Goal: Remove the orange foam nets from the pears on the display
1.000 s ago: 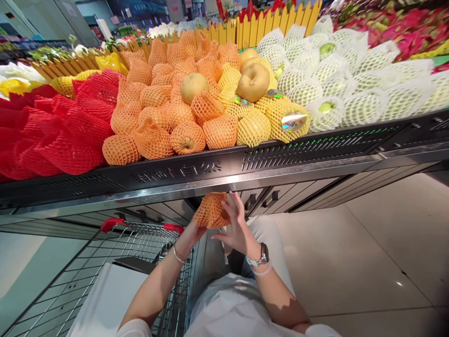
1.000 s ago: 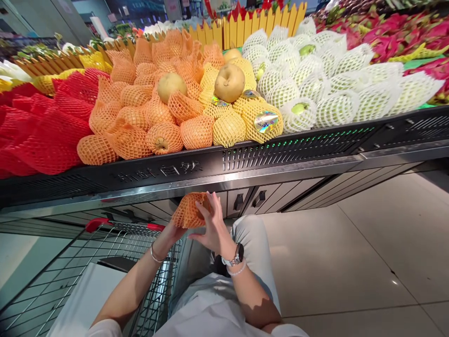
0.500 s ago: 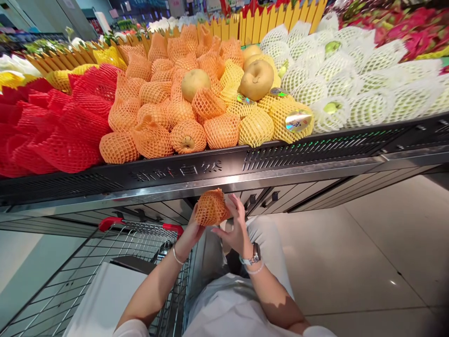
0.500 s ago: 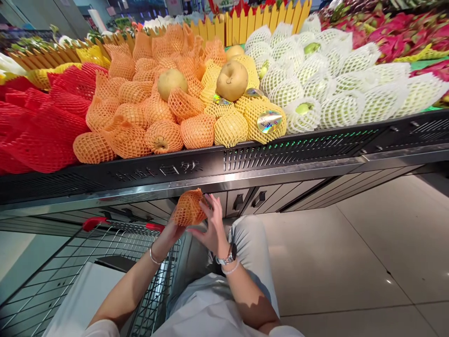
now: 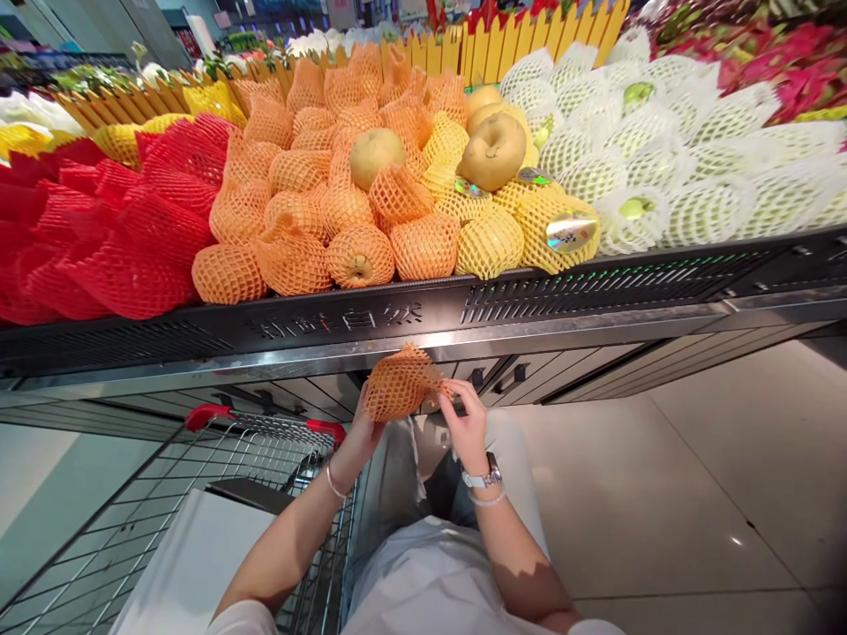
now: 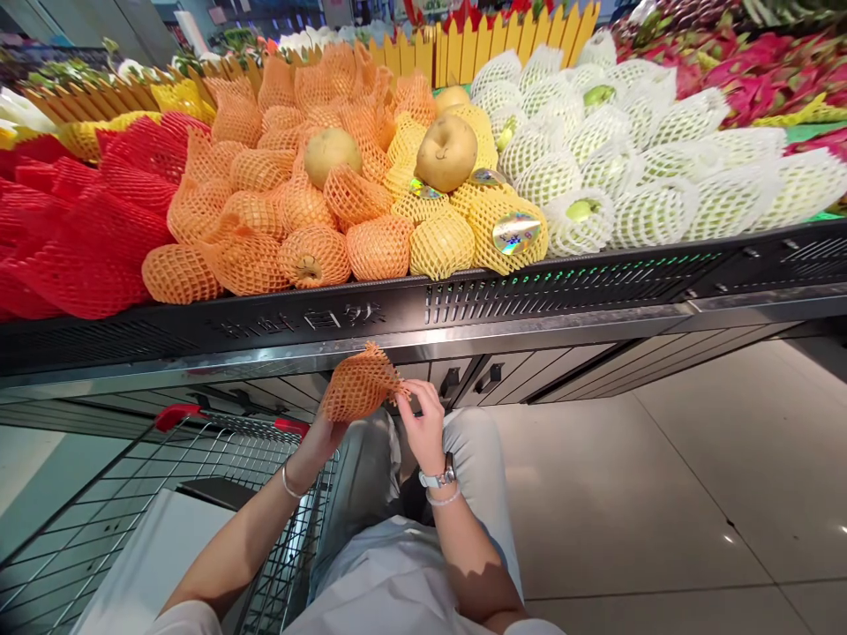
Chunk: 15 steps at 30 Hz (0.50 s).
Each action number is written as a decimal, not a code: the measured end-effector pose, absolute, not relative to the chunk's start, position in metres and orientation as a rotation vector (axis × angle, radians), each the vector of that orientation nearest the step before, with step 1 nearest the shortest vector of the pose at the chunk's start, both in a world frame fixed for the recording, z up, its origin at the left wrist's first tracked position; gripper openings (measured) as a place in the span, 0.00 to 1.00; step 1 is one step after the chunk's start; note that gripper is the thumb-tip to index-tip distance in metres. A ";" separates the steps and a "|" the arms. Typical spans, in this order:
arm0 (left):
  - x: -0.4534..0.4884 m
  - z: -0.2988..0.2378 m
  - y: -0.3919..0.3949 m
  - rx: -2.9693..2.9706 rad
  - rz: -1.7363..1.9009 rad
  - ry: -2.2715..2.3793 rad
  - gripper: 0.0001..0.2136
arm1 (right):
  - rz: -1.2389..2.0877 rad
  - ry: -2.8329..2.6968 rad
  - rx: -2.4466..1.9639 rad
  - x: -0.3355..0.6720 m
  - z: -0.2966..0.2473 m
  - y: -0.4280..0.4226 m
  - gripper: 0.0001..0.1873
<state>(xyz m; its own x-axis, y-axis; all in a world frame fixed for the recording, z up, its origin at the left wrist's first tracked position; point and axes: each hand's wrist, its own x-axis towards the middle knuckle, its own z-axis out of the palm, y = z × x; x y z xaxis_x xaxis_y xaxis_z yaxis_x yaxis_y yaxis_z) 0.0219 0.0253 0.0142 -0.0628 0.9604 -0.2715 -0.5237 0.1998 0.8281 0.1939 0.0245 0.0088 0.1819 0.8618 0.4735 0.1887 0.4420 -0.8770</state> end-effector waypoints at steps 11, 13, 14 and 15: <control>0.024 0.019 0.021 0.633 1.236 0.991 0.25 | 0.969 -0.855 -0.758 0.209 0.007 0.030 0.24; 0.025 0.021 0.023 0.683 1.223 1.008 0.26 | 1.083 -1.008 -0.696 0.212 0.008 0.031 0.33; 0.025 0.021 0.024 0.708 1.221 1.019 0.26 | 1.137 -1.087 -0.677 0.214 0.008 0.031 0.37; 0.025 0.021 0.025 0.734 1.216 1.030 0.26 | 1.175 -1.156 -0.664 0.216 0.008 0.031 0.40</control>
